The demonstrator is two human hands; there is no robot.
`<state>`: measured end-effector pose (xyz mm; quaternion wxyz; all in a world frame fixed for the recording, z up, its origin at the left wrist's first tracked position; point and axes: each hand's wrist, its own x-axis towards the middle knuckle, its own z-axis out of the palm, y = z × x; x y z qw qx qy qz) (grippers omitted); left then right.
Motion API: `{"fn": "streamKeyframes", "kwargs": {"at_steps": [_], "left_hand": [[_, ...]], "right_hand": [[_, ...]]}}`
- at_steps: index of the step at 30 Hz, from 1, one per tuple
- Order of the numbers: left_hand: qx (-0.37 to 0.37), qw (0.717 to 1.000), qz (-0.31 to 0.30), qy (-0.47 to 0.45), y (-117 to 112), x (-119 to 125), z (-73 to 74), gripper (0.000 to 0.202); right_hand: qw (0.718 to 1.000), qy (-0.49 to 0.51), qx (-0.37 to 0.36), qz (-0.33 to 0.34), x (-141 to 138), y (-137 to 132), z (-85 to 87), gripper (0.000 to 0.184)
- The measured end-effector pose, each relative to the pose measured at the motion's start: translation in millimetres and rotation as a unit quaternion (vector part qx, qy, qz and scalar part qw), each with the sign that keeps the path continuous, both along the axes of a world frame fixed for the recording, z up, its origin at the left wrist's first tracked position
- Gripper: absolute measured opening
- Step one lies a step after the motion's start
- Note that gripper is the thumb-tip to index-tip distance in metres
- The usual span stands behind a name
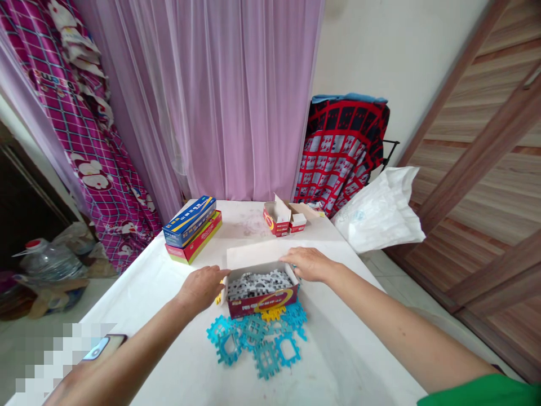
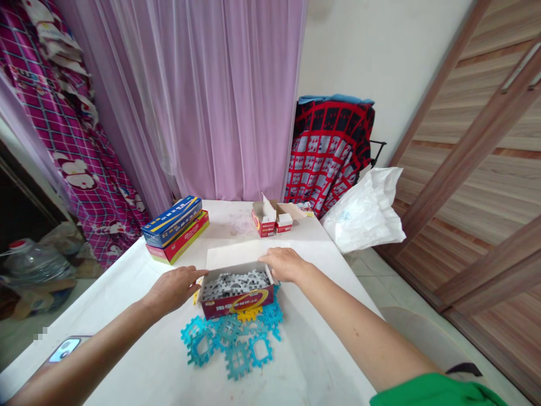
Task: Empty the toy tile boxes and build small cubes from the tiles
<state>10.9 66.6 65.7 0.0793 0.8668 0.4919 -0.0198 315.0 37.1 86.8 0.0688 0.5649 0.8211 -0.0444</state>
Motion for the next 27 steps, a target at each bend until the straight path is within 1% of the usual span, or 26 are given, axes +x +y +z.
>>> {"fn": "streamKeyframes", "kwargs": {"at_steps": [5, 9, 12, 15, 18, 22, 25, 27], "left_hand": [[-0.047, 0.998, 0.037, 0.024, 4.4, 9.4, -1.3, 0.05], [-0.091, 0.994, 0.06, 0.023, 9.7, 16.5, 1.4, 0.05], [-0.159, 0.984, 0.083, 0.018, 15.5, 22.1, 7.5, 0.049], [-0.225, 0.968, 0.108, 0.006, 21.5, 27.2, 12.2, 0.05], [-0.245, 0.96, 0.137, -0.02, 25.1, 30.2, 12.9, 0.048], [-0.237, 0.953, 0.169, -0.082, 23.0, 27.9, 10.9, 0.045], [-0.225, 0.945, 0.185, -0.149, 19.0, 23.6, 12.0, 0.046], [-0.22, 0.934, 0.198, -0.202, 17.3, 22.1, 13.7, 0.047]], "right_hand": [[0.995, 0.027, -0.029, -0.092, -5.2, 8.8, -0.9, 0.055], [0.991, 0.049, -0.059, -0.11, -9.5, 18.5, -0.4, 0.046], [0.984, 0.052, -0.096, -0.143, -15.6, 26.2, 1.8, 0.044], [0.979, 0.046, -0.091, -0.177, -23.5, 30.2, 2.6, 0.043], [0.975, 0.053, -0.078, -0.203, -29.1, 27.6, 1.6, 0.037], [0.972, 0.073, -0.033, -0.221, -27.5, 17.4, 0.6, 0.039], [0.97, 0.094, 0.054, -0.219, -22.0, 11.0, 1.7, 0.037], [0.961, 0.113, 0.121, -0.221, -19.0, 8.3, 2.5, 0.036]]}}
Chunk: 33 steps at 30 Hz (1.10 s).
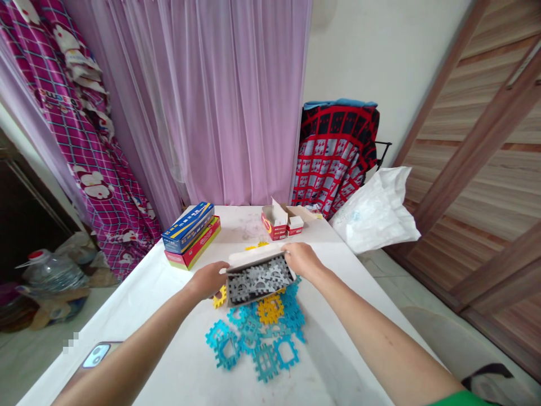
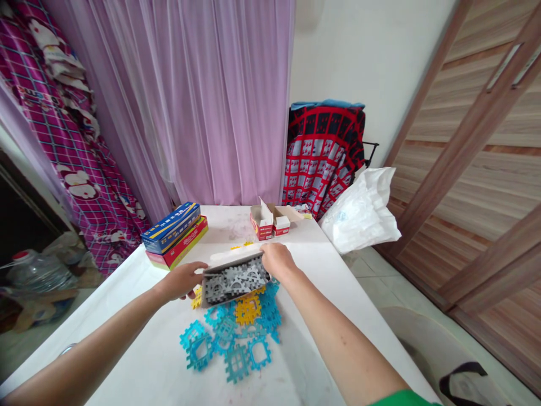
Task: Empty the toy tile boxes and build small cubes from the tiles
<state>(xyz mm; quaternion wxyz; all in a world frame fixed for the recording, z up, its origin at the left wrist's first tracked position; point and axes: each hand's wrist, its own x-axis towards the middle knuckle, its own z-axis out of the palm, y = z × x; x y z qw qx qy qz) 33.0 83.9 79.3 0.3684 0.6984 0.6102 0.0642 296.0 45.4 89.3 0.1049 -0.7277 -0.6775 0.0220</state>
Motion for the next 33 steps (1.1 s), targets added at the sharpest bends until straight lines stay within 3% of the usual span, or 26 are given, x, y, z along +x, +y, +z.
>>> {"fn": "streamKeyframes", "kwargs": {"at_steps": [4, 8, 14, 21, 25, 30, 33], "left_hand": [[0.009, 0.993, 0.052, -0.109, -1.4, 3.9, -2.1, 0.046], [0.006, 0.981, 0.08, -0.175, -2.6, 12.4, -14.4, 0.041], [0.01, 0.981, 0.11, -0.159, 8.1, 14.5, -28.8, 0.036], [-0.051, 0.977, 0.138, -0.153, 11.5, 9.7, -38.1, 0.032], [-0.072, 0.971, 0.139, -0.18, 2.3, 10.6, -45.7, 0.03], [-0.06, 0.967, 0.136, -0.206, -6.7, 18.3, -60.0, 0.028], [-0.034, 0.964, 0.143, -0.222, -13.1, 20.7, -68.2, 0.026]], "right_hand": [[0.995, 0.034, 0.086, -0.047, 1.1, -5.1, -6.9, 0.039], [0.985, 0.084, 0.13, -0.069, -0.6, -13.8, -34.3, 0.041], [0.962, 0.153, 0.217, -0.061, 2.3, -27.3, -81.7, 0.042], [0.936, 0.262, 0.23, -0.041, 0.3, -45.2, -114.8, 0.039], [0.917, 0.354, 0.173, -0.064, 1.8, -54.3, -113.1, 0.035], [0.878, 0.451, 0.077, -0.142, 16.7, -41.7, -91.3, 0.039], [0.841, 0.526, -0.004, -0.126, 23.3, -35.9, -80.9, 0.031]]}}
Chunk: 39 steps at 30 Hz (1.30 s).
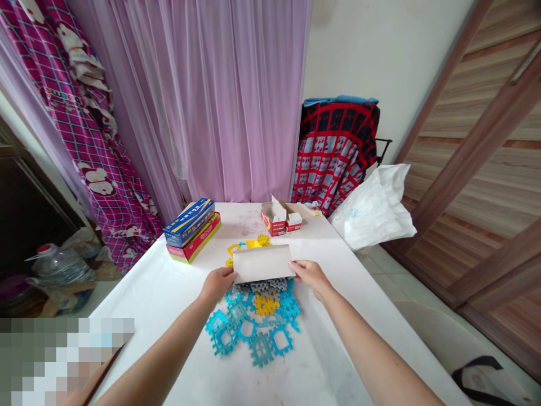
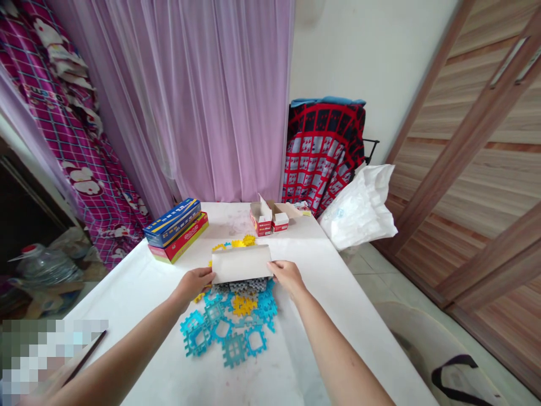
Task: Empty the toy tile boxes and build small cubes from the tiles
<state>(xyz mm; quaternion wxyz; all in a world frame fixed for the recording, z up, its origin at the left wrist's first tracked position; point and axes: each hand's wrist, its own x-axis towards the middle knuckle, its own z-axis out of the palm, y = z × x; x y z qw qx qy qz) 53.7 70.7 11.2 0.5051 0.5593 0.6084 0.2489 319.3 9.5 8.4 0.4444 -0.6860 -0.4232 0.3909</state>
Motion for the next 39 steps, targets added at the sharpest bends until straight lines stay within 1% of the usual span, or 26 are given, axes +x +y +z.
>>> {"fn": "streamKeyframes", "kwargs": {"at_steps": [2, 3, 7, 9, 12, 15, 18, 22, 24, 27, 30, 32, 34, 36, 37, 39], "left_hand": [[0.022, 1.0, 0.012, -0.016, -4.6, -1.6, -3.6, 0.025], [0.034, 0.999, 0.018, -0.026, -6.7, -3.1, -4.9, 0.025], [0.086, 0.992, 0.043, -0.081, -13.1, -9.6, -10.4, 0.036], [0.103, 0.987, 0.052, -0.109, -15.6, -10.5, -14.1, 0.043], [0.122, 0.981, 0.063, -0.14, -20.4, -9.6, -18.7, 0.051], [0.144, 0.975, 0.073, -0.154, -26.7, -9.8, -18.0, 0.058], [0.167, 0.971, 0.077, -0.155, -29.4, -11.3, -7.6, 0.062], [0.199, 0.966, 0.068, -0.153, -20.6, -10.9, 19.1, 0.064], [0.204, 0.965, 0.056, -0.155, -12.9, -8.9, 32.6, 0.067], [0.19, 0.967, 0.029, -0.164, -3.2, -4.2, 44.8, 0.068], [0.168, 0.972, 0.01, -0.167, 1.7, 3.0, 47.0, 0.066], [0.161, 0.974, 0.007, -0.162, 4.0, 10.1, 47.2, 0.066], [0.161, 0.974, 0.0, -0.159, 6.9, 19.9, 49.6, 0.066], [0.162, 0.973, -0.017, -0.163, 11.1, 32.1, 53.9, 0.068], [0.162, 0.972, -0.026, -0.166, 13.5, 38.3, 56.1, 0.069], [0.164, 0.971, -0.036, -0.169, 19.0, 48.0, 58.3, 0.071]], "right_hand": [[0.999, 0.029, 0.003, 0.026, 0.8, -1.1, 3.1, 0.028], [0.999, 0.027, 0.016, 0.031, 0.2, -2.8, 3.4, 0.028], [0.994, -0.036, 0.092, 0.042, -5.7, -12.6, -3.6, 0.028], [0.99, -0.062, 0.123, 0.034, -9.3, -17.1, -10.5, 0.028], [0.982, -0.092, 0.168, 0.003, -14.4, -22.5, -20.1, 0.028], [0.969, -0.105, 0.224, -0.02, -18.8, -26.3, -21.7, 0.028], [0.955, -0.105, 0.276, -0.026, -21.2, -26.5, -11.4, 0.028], [0.94, -0.122, 0.316, -0.031, -19.1, -20.2, 11.5, 0.03], [0.932, -0.142, 0.33, -0.041, -17.1, -16.5, 19.5, 0.034], [0.932, -0.16, 0.324, -0.043, -16.3, -15.0, 20.7, 0.043], [0.936, -0.176, 0.303, -0.041, -16.7, -17.3, 12.6, 0.053], [0.928, -0.203, 0.306, -0.061, -13.5, -17.8, 7.5, 0.055], [0.917, -0.237, 0.308, -0.091, -3.9, -15.6, 6.5, 0.045], [0.906, -0.287, 0.283, -0.125, 13.6, -10.4, 10.9, 0.034], [0.903, -0.317, 0.255, -0.14, 25.3, -6.9, 14.8, 0.032], [0.902, -0.366, 0.163, -0.162, 53.3, 1.2, 24.1, 0.028]]}}
